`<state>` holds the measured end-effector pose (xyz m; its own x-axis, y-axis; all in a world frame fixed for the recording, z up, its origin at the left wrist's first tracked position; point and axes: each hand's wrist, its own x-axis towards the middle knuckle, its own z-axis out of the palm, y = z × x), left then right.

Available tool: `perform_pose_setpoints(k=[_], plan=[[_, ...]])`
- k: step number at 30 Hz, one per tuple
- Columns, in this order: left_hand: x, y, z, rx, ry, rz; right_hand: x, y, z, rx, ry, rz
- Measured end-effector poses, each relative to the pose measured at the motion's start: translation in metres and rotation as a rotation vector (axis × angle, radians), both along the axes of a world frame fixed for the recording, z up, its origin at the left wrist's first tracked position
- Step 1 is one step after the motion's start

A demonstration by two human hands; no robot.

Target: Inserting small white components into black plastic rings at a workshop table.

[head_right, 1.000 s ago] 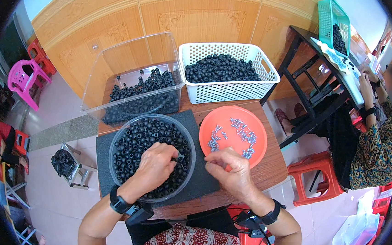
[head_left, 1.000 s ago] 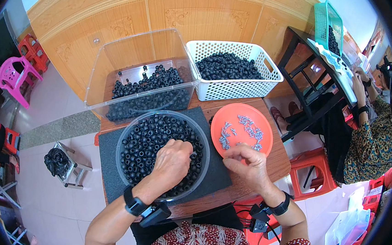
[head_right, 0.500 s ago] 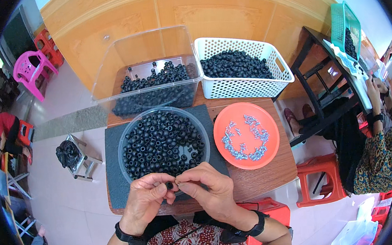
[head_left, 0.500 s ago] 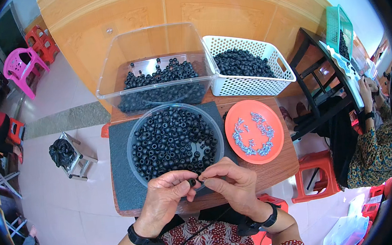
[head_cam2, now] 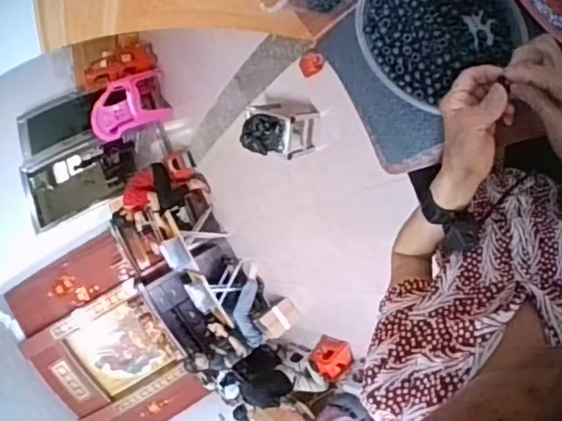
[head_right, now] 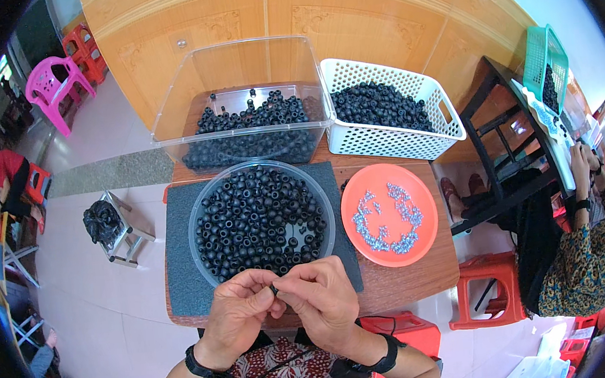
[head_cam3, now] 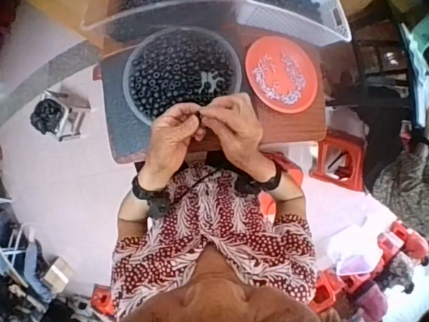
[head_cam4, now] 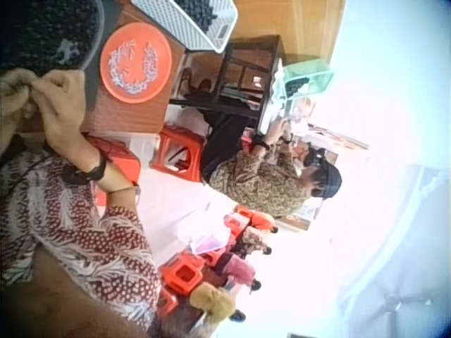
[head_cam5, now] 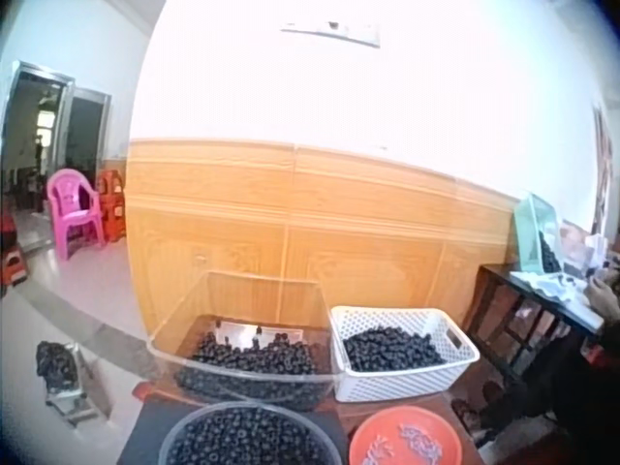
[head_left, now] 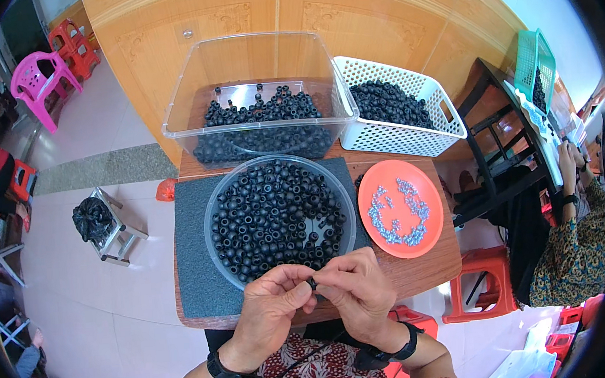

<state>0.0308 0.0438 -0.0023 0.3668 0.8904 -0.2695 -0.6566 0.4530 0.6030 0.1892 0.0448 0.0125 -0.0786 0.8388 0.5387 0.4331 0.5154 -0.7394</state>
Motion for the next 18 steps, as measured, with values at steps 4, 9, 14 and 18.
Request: perform_pose_setpoints(k=[4,9,14,18], plan=[[0.0,0.0,0.0,-0.014,-0.017,0.003,-0.001,-0.005,-0.004,0.046,-0.109,-0.006],[0.0,0.0,0.0,-0.052,0.004,-0.014,-0.004,-0.011,0.003,0.117,-0.352,-0.056],[-0.008,-0.002,-0.008,0.029,0.097,0.02,0.005,0.003,0.002,0.01,-0.152,0.008],[-0.013,0.0,-0.009,0.031,0.093,0.05,0.023,0.044,-0.014,0.057,-0.231,-0.08]])
